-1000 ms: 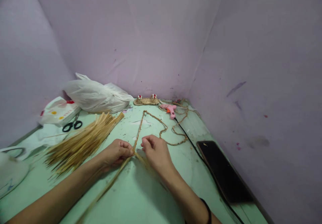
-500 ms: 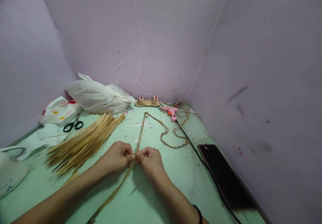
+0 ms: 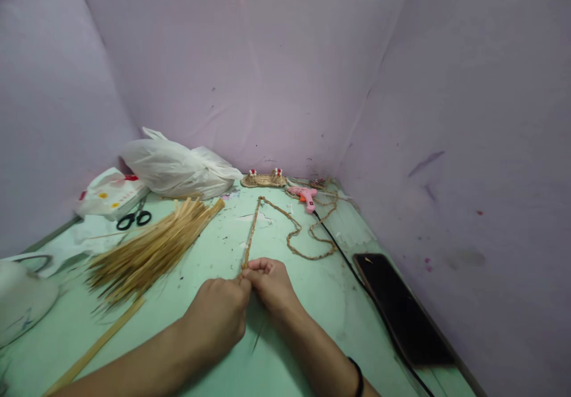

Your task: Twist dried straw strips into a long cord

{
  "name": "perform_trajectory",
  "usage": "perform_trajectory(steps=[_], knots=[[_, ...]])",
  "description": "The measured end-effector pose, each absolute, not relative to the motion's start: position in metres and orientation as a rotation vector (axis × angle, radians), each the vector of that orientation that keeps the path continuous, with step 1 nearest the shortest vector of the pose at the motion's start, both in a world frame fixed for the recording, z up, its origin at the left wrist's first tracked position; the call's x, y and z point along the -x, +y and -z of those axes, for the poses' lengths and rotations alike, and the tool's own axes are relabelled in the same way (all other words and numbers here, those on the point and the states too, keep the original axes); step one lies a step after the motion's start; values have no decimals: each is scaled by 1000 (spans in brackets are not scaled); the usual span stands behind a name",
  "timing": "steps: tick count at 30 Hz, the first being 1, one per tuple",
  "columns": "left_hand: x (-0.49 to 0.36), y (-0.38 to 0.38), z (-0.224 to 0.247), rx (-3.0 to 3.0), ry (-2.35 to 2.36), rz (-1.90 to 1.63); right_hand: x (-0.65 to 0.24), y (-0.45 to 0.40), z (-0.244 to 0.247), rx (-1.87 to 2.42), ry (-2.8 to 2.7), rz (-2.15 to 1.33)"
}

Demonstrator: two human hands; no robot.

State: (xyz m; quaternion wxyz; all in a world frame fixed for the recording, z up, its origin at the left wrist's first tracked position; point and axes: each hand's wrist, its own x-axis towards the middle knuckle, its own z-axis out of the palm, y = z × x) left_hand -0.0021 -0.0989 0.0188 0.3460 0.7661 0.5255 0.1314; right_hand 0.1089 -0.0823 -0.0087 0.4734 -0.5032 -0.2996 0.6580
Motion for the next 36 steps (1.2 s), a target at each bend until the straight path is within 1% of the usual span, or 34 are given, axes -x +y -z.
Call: perform_trajectory(steps=[2, 3, 6, 9, 12, 16, 19, 21, 25, 27, 29, 31, 36], knots=[[10, -87, -26, -2063, 1385, -350, -114, -82, 5, 1203, -755, -1653], [15, -80, -29, -2008, 1381, -379, -117, -82, 4, 1185, -769, -1682], [23, -61, -32, -1457, 1439, -536, -121, -80, 4, 1141, -810, -1752], [25, -51, -22, -1130, 1190, -400, -124, -78, 7, 1101, -825, -1788], [24, -47, -9, -1029, 1023, -341, -127, -76, 7, 1100, -847, -1812], [24, -44, -3, -1080, 1094, -347, -129, -75, 7, 1160, -905, -1781], [19, -46, -4, -1187, 1168, -341, -127, -74, 13, 1230, -1038, -1657], [15, -49, -3, -1241, 1221, -378, -126, -74, 16, 1341, -1203, -1488], [7, -56, 5, -1313, 1243, -523, -126, -85, 6, 1695, -1603, -911], [5, -58, 9, -1312, 1248, -568, -126, -94, -5, 1848, -1703, -701], [4, -60, 10, -1277, 1255, -595, -122, -102, -12, 1898, -1770, -634], [3, -61, 9, -1237, 1263, -624, -116, -109, -11, 1865, -1805, -644], [5, -66, 1, -1131, 1316, -641, -100, -122, 8, 1702, -1849, -620]])
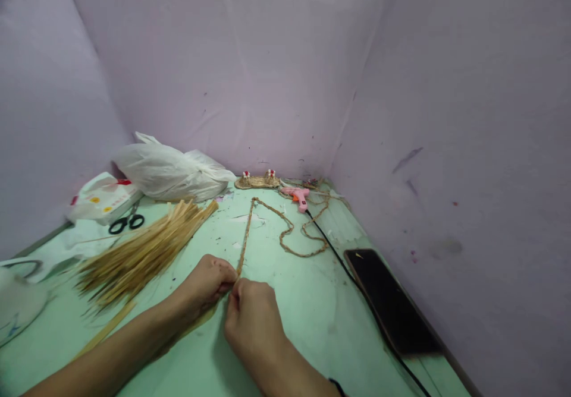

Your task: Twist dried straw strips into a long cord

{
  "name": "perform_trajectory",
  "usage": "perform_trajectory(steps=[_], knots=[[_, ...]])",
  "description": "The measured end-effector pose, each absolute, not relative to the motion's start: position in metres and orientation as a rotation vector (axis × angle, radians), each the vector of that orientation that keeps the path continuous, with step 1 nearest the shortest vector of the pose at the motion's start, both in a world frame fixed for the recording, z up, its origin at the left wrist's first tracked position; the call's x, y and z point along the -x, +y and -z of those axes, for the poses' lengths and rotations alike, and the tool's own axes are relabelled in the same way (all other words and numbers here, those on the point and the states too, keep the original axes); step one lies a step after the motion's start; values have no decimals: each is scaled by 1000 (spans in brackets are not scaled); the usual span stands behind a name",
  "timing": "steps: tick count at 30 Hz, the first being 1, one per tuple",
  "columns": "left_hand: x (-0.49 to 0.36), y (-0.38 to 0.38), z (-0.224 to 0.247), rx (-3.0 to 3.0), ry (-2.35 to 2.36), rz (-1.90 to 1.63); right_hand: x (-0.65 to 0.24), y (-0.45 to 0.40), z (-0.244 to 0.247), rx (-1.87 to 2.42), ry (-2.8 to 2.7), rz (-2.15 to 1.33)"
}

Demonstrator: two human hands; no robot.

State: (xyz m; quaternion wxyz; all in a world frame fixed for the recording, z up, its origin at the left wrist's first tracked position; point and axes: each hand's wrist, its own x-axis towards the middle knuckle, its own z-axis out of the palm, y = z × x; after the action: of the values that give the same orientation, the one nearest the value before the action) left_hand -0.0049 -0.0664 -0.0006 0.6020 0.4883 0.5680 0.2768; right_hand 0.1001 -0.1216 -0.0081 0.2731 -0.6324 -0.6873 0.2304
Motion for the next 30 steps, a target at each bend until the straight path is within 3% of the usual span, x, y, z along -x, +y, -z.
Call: perform_trajectory(steps=[9, 14, 20, 30], knots=[[12, -64, -4, -1097, 1257, -568, -102, -125, 7, 1571, -1906, -558], [16, -59, -7, -1087, 1168, -526, -120, -104, -4, 1607, -1579, -574], [20, -57, -9, -1143, 1153, -484, -112, -82, -1, 1534, -1195, -1479], [28, -50, -4, -1753, 1178, -451, -113, -81, 6, 1444, -1007, -1623]])
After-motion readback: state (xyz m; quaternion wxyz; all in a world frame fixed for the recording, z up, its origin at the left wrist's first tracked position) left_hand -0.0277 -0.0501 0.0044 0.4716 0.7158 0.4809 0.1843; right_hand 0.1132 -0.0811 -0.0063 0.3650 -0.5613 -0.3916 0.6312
